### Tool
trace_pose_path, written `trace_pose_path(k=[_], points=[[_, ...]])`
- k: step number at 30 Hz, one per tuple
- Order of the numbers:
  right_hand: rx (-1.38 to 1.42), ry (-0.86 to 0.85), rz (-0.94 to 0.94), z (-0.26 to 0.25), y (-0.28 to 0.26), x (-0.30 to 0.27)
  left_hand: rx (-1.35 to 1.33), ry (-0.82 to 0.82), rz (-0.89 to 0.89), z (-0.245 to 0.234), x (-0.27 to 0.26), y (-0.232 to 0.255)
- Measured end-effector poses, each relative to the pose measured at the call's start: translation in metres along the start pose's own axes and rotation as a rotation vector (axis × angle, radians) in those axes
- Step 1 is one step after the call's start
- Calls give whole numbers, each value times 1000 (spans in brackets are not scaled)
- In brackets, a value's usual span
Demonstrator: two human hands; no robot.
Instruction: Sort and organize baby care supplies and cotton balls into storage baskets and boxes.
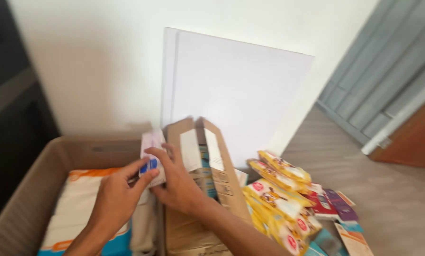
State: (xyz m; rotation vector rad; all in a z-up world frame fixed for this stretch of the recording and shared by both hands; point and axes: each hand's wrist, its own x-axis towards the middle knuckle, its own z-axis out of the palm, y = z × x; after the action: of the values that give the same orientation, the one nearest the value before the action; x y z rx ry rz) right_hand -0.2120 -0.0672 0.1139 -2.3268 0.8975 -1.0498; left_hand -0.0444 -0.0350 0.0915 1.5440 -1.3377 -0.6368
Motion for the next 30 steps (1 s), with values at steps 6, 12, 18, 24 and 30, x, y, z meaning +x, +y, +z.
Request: trace_pose_path(k=[6,12,18,24,30], points=[[-57,-77,-82,-81,24,17,-245,-24,190,26,6,69],[-16,-190,-53,-194,51,-29,-19,-59,227,79,-1,121],[-468,24,487,-224,241,-143,140,-297,188,152,-18,165],[-676,-399,930,-184,270,-195,276,-345,238,186,-18,148],[-715,-248,746,-181,359,-228,137,-190,146,131,-28,141]])
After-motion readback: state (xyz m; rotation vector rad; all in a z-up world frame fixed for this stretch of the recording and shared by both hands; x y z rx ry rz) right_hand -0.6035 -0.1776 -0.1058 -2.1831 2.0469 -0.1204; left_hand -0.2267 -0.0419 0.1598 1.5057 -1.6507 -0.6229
